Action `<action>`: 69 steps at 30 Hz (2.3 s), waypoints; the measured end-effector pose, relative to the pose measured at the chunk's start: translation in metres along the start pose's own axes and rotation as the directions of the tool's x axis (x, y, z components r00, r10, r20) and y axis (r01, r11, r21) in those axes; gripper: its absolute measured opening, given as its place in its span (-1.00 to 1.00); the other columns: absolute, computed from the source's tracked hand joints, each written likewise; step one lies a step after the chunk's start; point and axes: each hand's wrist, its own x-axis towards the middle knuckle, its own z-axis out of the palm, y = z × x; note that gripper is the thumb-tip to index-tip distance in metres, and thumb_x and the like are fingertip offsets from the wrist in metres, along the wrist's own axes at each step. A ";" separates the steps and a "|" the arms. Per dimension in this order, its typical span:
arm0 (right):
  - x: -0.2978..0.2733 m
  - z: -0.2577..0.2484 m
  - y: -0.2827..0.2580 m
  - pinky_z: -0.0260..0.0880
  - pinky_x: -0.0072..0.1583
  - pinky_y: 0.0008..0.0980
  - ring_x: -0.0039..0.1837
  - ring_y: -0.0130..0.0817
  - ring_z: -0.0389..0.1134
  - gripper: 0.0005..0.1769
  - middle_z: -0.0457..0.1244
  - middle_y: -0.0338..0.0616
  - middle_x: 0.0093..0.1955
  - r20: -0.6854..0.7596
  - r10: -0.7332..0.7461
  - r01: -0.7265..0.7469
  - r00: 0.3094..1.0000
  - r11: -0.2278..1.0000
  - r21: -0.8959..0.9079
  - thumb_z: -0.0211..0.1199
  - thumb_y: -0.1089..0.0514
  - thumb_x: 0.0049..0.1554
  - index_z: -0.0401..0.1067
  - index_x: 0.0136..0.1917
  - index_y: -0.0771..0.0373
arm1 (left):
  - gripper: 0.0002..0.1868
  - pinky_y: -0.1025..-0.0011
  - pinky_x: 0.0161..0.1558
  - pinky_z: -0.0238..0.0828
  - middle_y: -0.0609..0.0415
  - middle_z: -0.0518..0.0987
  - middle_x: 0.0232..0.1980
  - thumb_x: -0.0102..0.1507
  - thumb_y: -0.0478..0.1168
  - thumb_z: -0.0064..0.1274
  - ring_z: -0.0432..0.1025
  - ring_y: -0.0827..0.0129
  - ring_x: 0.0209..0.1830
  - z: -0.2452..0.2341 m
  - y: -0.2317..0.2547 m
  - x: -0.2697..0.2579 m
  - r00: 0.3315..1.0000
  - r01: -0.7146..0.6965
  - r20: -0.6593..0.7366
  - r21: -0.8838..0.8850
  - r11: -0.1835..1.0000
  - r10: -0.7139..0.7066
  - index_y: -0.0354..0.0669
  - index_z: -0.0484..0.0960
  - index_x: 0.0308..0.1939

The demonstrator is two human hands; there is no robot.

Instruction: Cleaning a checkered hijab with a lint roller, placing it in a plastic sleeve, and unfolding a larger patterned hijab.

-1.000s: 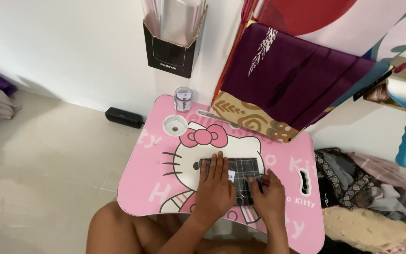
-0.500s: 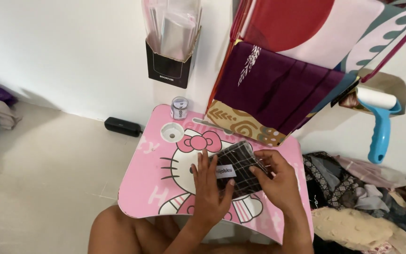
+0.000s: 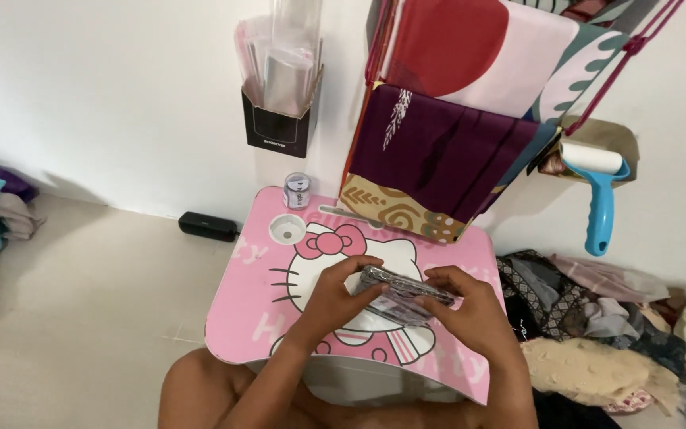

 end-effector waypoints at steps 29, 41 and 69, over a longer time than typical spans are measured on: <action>0.023 0.039 0.102 0.45 0.00 -0.35 -0.17 -0.50 0.33 -0.93 0.43 -0.13 -0.31 -0.342 -0.206 0.372 0.917 0.753 0.543 0.38 0.37 0.12 0.65 -0.10 0.37 | -0.81 0.43 -0.35 0.50 0.00 0.63 -0.56 0.19 -0.23 0.41 0.44 0.48 -0.60 0.013 0.002 0.029 0.997 0.071 0.052 -0.144 0.987 -0.064 -0.28 0.73 -0.32; 0.011 0.033 0.062 0.37 -0.07 -0.54 -0.21 -0.64 0.26 -0.88 0.35 -0.29 -0.32 -0.328 -0.085 0.281 0.941 0.737 0.615 0.26 0.28 0.27 0.59 0.03 0.32 | -0.71 0.67 -0.58 0.12 0.21 0.44 -0.68 0.10 -0.11 0.49 0.21 0.68 -0.68 0.027 -0.058 0.035 0.951 0.272 -0.097 -0.189 0.944 -0.293 -0.23 0.73 -0.35; -0.216 0.048 0.188 -0.02 0.58 -0.17 0.59 -0.14 0.08 -0.51 0.11 0.00 0.53 -0.700 0.254 0.271 0.667 0.793 0.546 0.24 0.19 0.23 0.36 0.40 0.37 | -0.72 0.41 -0.41 0.48 0.03 0.65 -0.45 0.25 -0.15 0.31 0.49 0.36 -0.50 0.238 0.057 -0.053 0.638 0.767 0.272 -0.146 0.625 -0.720 -0.23 0.62 -0.44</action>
